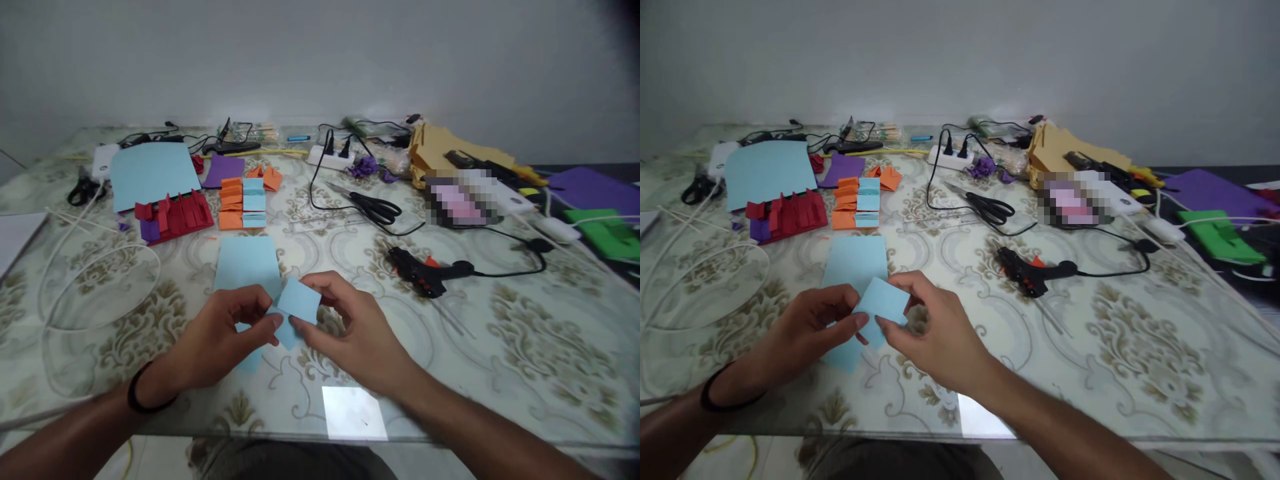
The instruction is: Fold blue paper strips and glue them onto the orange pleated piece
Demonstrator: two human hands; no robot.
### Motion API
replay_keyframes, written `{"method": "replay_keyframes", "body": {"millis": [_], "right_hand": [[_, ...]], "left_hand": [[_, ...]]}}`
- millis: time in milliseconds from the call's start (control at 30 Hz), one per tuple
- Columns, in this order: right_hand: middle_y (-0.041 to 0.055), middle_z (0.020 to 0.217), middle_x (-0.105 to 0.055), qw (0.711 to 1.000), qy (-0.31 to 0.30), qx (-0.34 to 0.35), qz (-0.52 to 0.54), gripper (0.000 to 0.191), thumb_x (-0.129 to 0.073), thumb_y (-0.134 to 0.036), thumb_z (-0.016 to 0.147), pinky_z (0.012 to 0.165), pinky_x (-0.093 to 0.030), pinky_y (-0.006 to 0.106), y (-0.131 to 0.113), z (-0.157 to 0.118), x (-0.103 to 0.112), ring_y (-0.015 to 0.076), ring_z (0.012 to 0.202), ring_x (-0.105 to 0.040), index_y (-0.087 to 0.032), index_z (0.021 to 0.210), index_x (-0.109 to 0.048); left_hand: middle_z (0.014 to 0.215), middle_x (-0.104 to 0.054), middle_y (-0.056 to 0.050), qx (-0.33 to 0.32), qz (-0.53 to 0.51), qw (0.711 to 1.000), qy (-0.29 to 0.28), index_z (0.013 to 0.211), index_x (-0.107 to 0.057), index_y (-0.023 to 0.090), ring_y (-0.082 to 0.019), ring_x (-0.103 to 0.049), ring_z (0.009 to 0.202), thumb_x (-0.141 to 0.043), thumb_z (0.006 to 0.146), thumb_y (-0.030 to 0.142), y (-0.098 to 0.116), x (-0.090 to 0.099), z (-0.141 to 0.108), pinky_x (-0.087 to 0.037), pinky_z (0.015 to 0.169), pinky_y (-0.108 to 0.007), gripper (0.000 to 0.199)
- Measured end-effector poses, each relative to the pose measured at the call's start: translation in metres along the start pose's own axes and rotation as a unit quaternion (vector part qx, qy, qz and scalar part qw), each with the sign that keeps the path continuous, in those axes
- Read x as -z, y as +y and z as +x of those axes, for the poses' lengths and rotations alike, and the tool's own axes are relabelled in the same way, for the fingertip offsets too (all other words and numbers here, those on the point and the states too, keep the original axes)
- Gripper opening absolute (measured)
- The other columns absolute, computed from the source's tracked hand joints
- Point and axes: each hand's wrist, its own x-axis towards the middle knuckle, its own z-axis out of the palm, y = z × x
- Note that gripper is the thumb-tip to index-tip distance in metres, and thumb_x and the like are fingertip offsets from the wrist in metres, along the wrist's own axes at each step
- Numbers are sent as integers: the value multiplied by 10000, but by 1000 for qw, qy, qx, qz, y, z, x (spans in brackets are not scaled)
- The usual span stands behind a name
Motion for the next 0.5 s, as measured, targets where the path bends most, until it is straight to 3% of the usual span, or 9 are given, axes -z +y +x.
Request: {"method": "replay_keyframes", "body": {"millis": [133, 300, 400, 500], "right_hand": [[41, 1031, -699, 1000, 7, 12, 6, 280, -689, -271, 908, 764, -536, 325, 3, -1, 2, 195, 890, -671, -250, 1178, -616], [2, 982, -607, 997, 31, 22, 63, 469, -688, -197, 888, 771, -517, 308, 3, 2, -1, 173, 877, -620, -285, 1303, -491], [-5, 941, -583, 997, 34, 27, 69, 390, -684, -165, 868, 795, -491, 315, 4, 4, -2, 175, 876, -589, -274, 1218, -551], [2, 976, -546, 994, 93, 60, 18, 260, -710, -138, 800, 846, -434, 327, 5, 6, -1, 183, 928, -537, -249, 1003, -591]], "left_hand": [[718, -691, 32, -9, 23, 1000, -4, 818, -604, 190, -137, -693, 702, -614, 975, 343, 0, 0, 0, -470, 640, -236, 219], [624, -635, 50, -33, 103, 993, 37, 747, -545, 197, -106, -574, 595, -613, 971, 342, -1, -2, 0, -416, 577, -222, 275], [497, -525, 81, -33, 130, 989, 54, 683, -534, 198, -80, -482, 463, -624, 962, 353, 3, -3, -1, -374, 501, -209, 331], [505, -607, 67, -32, 111, 991, 68, 705, -601, 192, -82, -568, 439, -625, 943, 299, 7, -5, 0, -423, 488, -192, 262]]}}
